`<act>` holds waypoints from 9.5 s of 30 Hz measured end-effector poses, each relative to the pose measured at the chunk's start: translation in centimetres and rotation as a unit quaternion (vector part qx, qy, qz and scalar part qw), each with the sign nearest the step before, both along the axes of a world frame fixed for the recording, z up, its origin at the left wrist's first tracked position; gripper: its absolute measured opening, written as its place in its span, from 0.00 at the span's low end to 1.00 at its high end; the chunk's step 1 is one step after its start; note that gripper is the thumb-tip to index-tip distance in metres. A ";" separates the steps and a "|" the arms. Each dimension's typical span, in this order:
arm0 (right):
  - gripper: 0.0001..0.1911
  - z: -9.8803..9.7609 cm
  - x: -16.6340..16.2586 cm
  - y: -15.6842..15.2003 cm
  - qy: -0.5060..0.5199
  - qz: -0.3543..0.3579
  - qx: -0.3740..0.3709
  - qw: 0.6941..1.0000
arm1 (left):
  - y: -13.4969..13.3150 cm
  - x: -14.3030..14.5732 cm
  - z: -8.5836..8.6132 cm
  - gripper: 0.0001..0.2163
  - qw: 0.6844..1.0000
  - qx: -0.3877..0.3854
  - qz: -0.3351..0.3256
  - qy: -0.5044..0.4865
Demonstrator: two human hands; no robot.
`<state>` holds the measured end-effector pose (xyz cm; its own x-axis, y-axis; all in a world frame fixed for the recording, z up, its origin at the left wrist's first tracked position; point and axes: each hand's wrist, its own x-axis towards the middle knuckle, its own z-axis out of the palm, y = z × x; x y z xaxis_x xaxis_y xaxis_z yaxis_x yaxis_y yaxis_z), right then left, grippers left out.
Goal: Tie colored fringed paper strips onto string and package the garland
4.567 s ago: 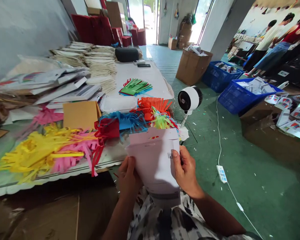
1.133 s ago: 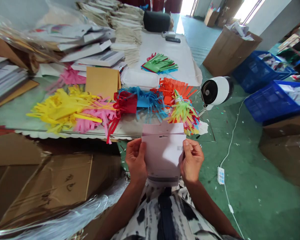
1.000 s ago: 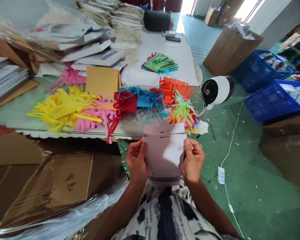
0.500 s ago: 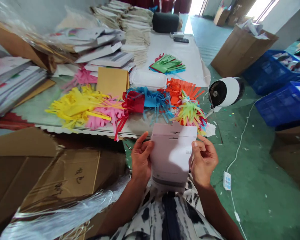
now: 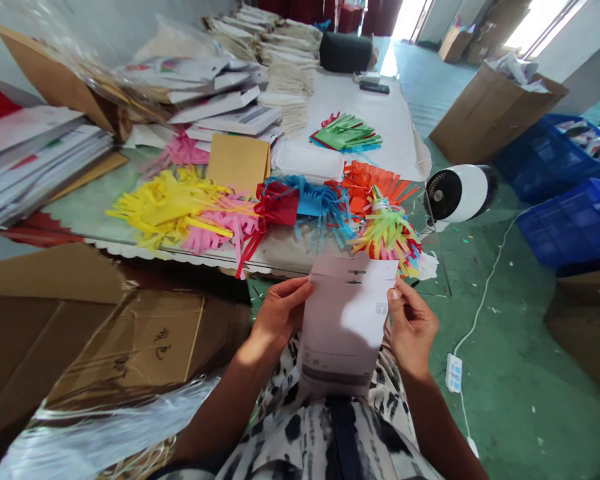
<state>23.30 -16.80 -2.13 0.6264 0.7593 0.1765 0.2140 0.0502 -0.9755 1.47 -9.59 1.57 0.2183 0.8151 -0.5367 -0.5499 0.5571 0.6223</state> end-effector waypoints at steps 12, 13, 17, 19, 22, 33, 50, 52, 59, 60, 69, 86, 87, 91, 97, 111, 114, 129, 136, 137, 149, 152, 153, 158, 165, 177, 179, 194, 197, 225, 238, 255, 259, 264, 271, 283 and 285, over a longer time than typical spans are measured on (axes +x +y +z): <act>0.11 2.2 2.2 2.3 0.031 0.240 -0.042 0.969 | 2.8 -2.8 -0.7 0.19 0.967 0.153 -0.163 0.119; 0.10 2.4 2.5 2.5 0.027 0.258 -0.050 0.964 | 3.4 -3.4 -0.6 0.20 0.956 0.171 -0.211 0.114; 0.15 2.6 3.2 3.2 0.023 0.325 -0.073 0.943 | 5.5 -4.5 -0.5 0.19 0.912 0.249 -0.308 0.107; 0.20 2.3 3.6 3.5 0.002 0.339 -0.078 0.938 | 6.0 -4.4 -0.6 0.18 0.905 0.260 -0.321 0.103; 0.20 1.7 4.3 3.9 -0.052 0.343 -0.092 0.933 | 5.9 -3.8 -1.2 0.19 0.910 0.254 -0.314 0.094; 0.11 1.2 4.7 4.7 -0.105 0.420 -0.022 0.901 | 5.1 -3.4 -2.9 0.10 0.875 0.383 -0.227 0.189; 0.11 3.1 3.4 3.1 -0.130 0.360 -0.090 0.920 | 1.1 -1.8 -3.0 0.19 0.947 0.242 -0.115 0.175; 0.15 2.6 3.1 2.7 -0.100 0.316 -0.109 0.937 | 0.6 -1.7 -3.1 0.26 0.964 0.200 -0.118 0.130; 0.15 1.8 3.8 2.1 0.005 0.326 -0.127 0.937 | 0.4 -2.8 -3.5 0.18 0.973 0.135 -0.176 0.064; 0.15 2.1 3.9 2.2 0.010 0.335 -0.131 0.933 | 0.3 -2.7 -3.3 0.18 0.974 0.134 -0.172 0.065; 0.14 5.0 2.0 2.4 -0.056 0.341 -0.130 0.929 | -1.0 -0.4 -1.0 0.20 0.977 0.135 -0.146 0.073; 0.26 4.5 3.9 3.7 -0.374 0.408 -0.040 0.832 | 0.1 2.8 -4.1 0.30 0.978 0.105 -0.175 0.030; 0.26 4.5 4.1 3.6 -0.379 0.410 -0.038 0.829 | 0.0 3.0 -4.2 0.32 0.978 0.101 -0.180 0.022; 0.29 4.0 4.5 3.4 -0.421 0.413 -0.010 0.807 | -0.4 3.3 -4.6 0.37 0.972 0.081 -0.222 0.015; 0.35 3.2 4.9 3.6 -0.480 0.367 0.080 0.792 | -0.6 4.0 -4.3 0.38 0.976 0.086 -0.196 0.042; 0.27 2.8 7.1 2.8 -0.394 0.436 0.064 0.806 | -1.7 4.3 -5.5 0.29 0.961 0.151 -0.232 0.018; 0.28 2.4 7.1 2.6 -0.423 0.417 0.067 0.802 | -1.5 4.3 -5.5 0.26 0.960 0.153 -0.231 0.028; 0.30 1.6 5.8 2.5 -0.399 0.389 0.109 0.823 | -2.1 3.0 -4.7 0.19 0.947 0.124 -0.296 0.003; 0.30 1.8 5.3 2.4 -0.431 0.381 0.091 0.813 | -2.3 2.9 -5.0 0.21 0.948 0.112 -0.298 -0.007; 0.30 1.8 5.3 2.3 -0.435 0.381 0.087 0.811 | -2.3 2.9 -5.0 0.21 0.948 0.109 -0.299 -0.006; 0.31 1.8 5.2 1.6 -0.442 0.368 0.072 0.815 | -3.9 3.7 -4.6 0.25 0.960 0.090 -0.263 0.041; 0.32 2.1 5.2 1.6 -0.428 0.372 0.073 0.820 | -4.0 3.8 -5.0 0.23 0.962 0.073 -0.261 0.037; 0.32 2.1 5.2 1.6 -0.425 0.376 0.074 0.820 | -3.9 3.8 -5.1 0.23 0.962 0.069 -0.263 0.032; 0.29 2.4 5.2 1.4 -0.403 0.379 0.078 0.830 | -3.7 3.8 -5.6 0.23 0.960 0.082 -0.267 0.014; 0.21 3.2 4.8 1.2 -0.358 0.372 0.056 0.855 | -3.7 3.8 -5.5 0.22 0.956 0.094 -0.277 0.031; 0.15 4.4 5.1 0.9 -0.339 0.385 -0.006 0.858 | -4.3 4.2 -4.7 0.22 0.950 0.111 -0.288 0.049; 0.14 4.7 5.1 0.8 -0.334 0.391 -0.016 0.858 | -4.3 4.3 -4.7 0.22 0.953 0.106 -0.283 0.031; 0.17 5.2 6.0 0.6 -0.322 0.398 -0.039 0.858 | -3.7 4.6 -4.6 0.22 0.948 0.092 -0.302 0.049; 0.18 4.5 5.7 0.5 -0.348 0.374 0.013 0.860 | -3.7 4.4 -4.6 0.21 0.943 0.101 -0.313 0.052; 0.26 3.6 5.5 0.2 -0.386 0.391 0.019 0.835 | -2.4 4.4 -3.2 0.21 0.959 0.148 -0.222 0.093; 0.08 5.9 6.4 0.8 -0.196 0.380 -0.148 0.892 | -1.5 3.8 -1.9 0.20 0.926 0.235 -0.260 0.141; 0.15 3.6 7.3 -1.0 0.118 0.294 -0.207 0.926 | -1.0 3.9 -3.0 0.25 0.940 0.165 -0.293 0.057; 0.20 3.1 6.3 -1.5 0.178 0.246 -0.196 0.933 | -1.3 3.7 -3.2 0.31 0.945 0.172 -0.275 0.048; 0.16 2.6 5.4 -2.2 0.208 0.252 -0.203 0.923 | -1.5 2.9 -3.5 0.29 0.939 0.208 -0.263 0.073; 0.18 3.0 5.0 -2.1 0.189 0.270 -0.174 0.928 | -0.7 2.8 -3.0 0.22 0.944 0.212 -0.243 0.068; 0.18 2.6 2.1 -2.1 0.136 0.191 -0.156 0.960 | -2.2 1.8 -1.8 0.21 0.962 0.143 -0.229 0.031; 0.16 1.9 2.3 -2.5 0.092 0.184 -0.131 0.970 | -2.7 2.0 -1.8 0.21 0.972 0.121 -0.199 0.036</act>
